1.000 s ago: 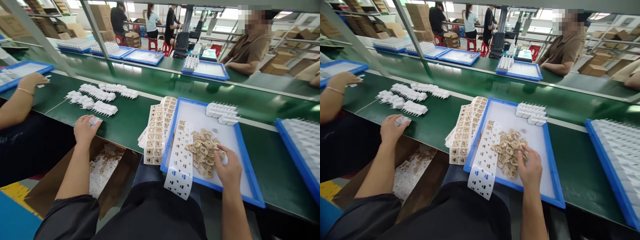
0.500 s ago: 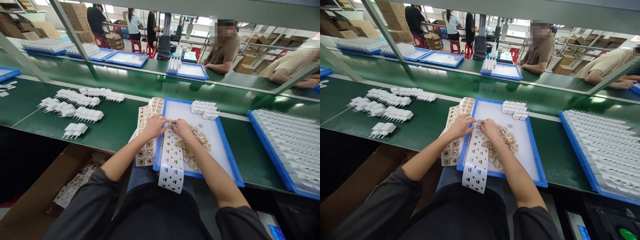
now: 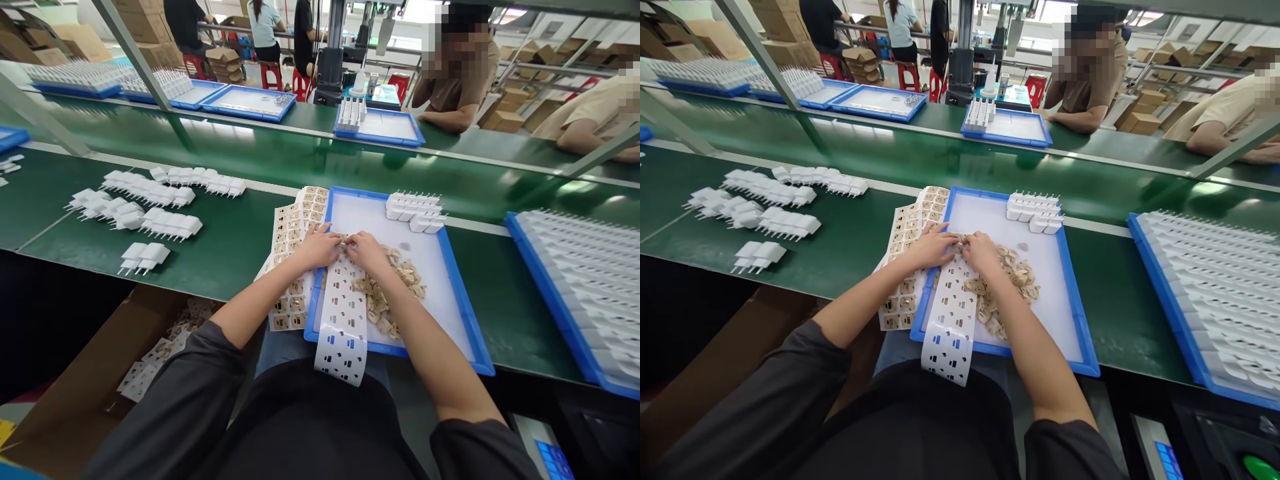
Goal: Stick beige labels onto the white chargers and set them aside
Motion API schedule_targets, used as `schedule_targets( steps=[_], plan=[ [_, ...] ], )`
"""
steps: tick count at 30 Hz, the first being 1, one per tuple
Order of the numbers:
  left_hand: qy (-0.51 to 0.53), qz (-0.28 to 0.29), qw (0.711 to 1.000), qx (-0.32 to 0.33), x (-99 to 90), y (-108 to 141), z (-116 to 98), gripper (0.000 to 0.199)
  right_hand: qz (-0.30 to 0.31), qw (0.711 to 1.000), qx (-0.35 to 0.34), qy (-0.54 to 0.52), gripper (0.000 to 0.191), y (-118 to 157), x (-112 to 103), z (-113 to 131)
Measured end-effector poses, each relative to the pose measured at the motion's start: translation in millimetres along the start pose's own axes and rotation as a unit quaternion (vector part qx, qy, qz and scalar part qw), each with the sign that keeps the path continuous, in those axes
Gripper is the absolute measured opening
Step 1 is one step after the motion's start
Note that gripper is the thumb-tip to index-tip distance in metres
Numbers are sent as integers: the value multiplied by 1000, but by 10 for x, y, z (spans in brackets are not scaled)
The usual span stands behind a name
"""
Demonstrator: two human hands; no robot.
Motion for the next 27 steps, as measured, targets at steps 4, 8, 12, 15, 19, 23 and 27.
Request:
schedule_targets(
  steps=[4,8,12,15,19,23,27],
  plan=[
    [-9,14,1000,1,-9,-24,2,41,-12,999,-2,-35,15,2,5,12],
    [-13,29,999,-1,4,-31,27,44,5,994,-52,-94,10,71,-142,58],
    [3,44,999,4,-5,-12,32,49,20,984,-76,-160,12,179,-471,-54],
    [8,45,999,-6,-59,-54,35,48,-15,984,-31,-175,18,228,-694,-266],
    [3,8,1000,-28,-209,-378,-33,31,-38,987,21,-156,4,271,-797,-515],
    [29,-48,997,-52,-300,-1010,-273,38,-51,990,64,-118,9,313,-850,-707],
    [74,-79,992,-66,-201,-1591,-597,52,-68,990,104,-72,13,353,-900,-847]
  ],
)
Point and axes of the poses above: each hand's wrist, its own y-axis away from the middle knuckle, its own x-axis out of the palm, z = x × y, the point moved 6 cm from there along -y, towards the middle knuckle, and after that the axes turned 2 degrees about -z, right-handed, at the moved point
